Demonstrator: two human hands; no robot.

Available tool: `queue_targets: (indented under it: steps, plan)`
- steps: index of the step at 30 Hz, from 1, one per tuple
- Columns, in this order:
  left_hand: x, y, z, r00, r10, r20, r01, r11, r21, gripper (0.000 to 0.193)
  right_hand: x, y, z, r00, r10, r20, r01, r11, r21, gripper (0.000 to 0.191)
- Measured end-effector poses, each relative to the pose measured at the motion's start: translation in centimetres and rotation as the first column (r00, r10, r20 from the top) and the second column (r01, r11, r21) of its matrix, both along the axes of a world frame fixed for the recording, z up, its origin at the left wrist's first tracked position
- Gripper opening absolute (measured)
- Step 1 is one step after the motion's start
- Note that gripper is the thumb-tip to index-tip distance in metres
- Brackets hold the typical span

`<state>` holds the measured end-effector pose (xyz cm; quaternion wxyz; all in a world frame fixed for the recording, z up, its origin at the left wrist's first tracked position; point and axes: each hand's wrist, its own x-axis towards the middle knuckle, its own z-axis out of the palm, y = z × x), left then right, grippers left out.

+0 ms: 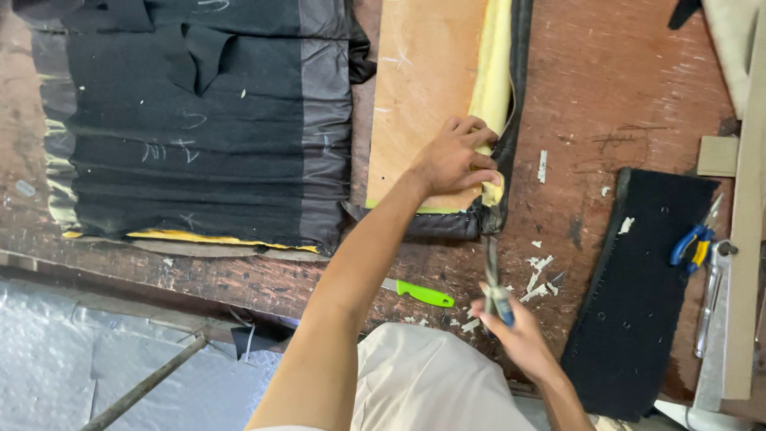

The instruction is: The person uses a utility knife and a metal tool to cut and separate layers of a black upholstered cushion on a workbench. They slice along the edges, peel back the outer fabric, and continue cutting along the seam to remove the covering.

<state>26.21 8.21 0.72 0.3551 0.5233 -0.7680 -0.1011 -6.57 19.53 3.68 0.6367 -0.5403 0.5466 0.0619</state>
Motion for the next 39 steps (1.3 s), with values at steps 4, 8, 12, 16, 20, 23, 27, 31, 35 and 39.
queue_targets:
  steps: [4,8,12,16,20,23,27,31,35,39]
  plan:
    - [-0.1,0.0,0.3,1.0,0.006,0.026,-0.007,0.999,0.034,0.028,3.6,-1.1,0.5,0.995,-0.092,0.048,0.084,0.986,0.144,0.048]
    - [-0.1,0.0,0.4,1.0,0.003,0.016,-0.003,1.0,0.014,0.03,5.3,-1.5,1.6,0.976,-0.214,-0.037,0.216,0.937,0.275,0.048]
    - [0.0,0.1,0.3,1.0,0.009,0.014,-0.008,1.0,-0.004,0.03,5.3,-2.0,1.9,0.962,-0.268,-0.055,0.269,0.888,0.373,0.043]
    - [-0.1,0.0,0.2,1.0,0.006,0.018,-0.006,1.0,0.0,0.03,4.3,-2.0,-0.1,0.948,-0.312,-0.062,0.308,0.852,0.424,0.033]
    - [-0.1,-0.1,0.1,1.0,-0.006,0.01,0.006,0.998,0.055,0.03,4.9,0.0,-4.4,0.96,-0.279,-0.014,0.278,0.949,0.15,0.022]
    - [0.1,-0.1,-0.5,1.0,-0.018,-0.004,0.018,0.998,0.062,0.029,5.7,1.7,-7.0,0.972,-0.229,-0.043,0.224,0.969,-0.106,0.04]
    - [0.2,-0.2,-1.3,1.0,-0.011,-0.003,0.011,0.999,0.052,0.029,6.3,2.6,-7.9,0.985,-0.121,-0.124,0.05,0.883,-0.467,0.042]
    - [-0.2,-0.4,-0.9,1.0,0.015,0.01,-0.016,0.998,0.057,0.032,6.6,1.9,-6.6,0.969,-0.096,-0.227,-0.015,0.897,-0.442,0.047]
    - [0.3,-1.3,1.0,0.999,0.012,0.049,-0.017,0.994,0.111,0.037,5.4,-0.5,-4.2,0.967,-0.04,-0.25,-0.054,0.933,-0.357,0.043]
    - [1.1,-5.1,2.0,0.939,-0.239,0.245,0.227,0.971,0.079,0.045,2.3,-3.8,-2.3,0.945,0.021,-0.328,-0.19,0.849,-0.493,0.043]
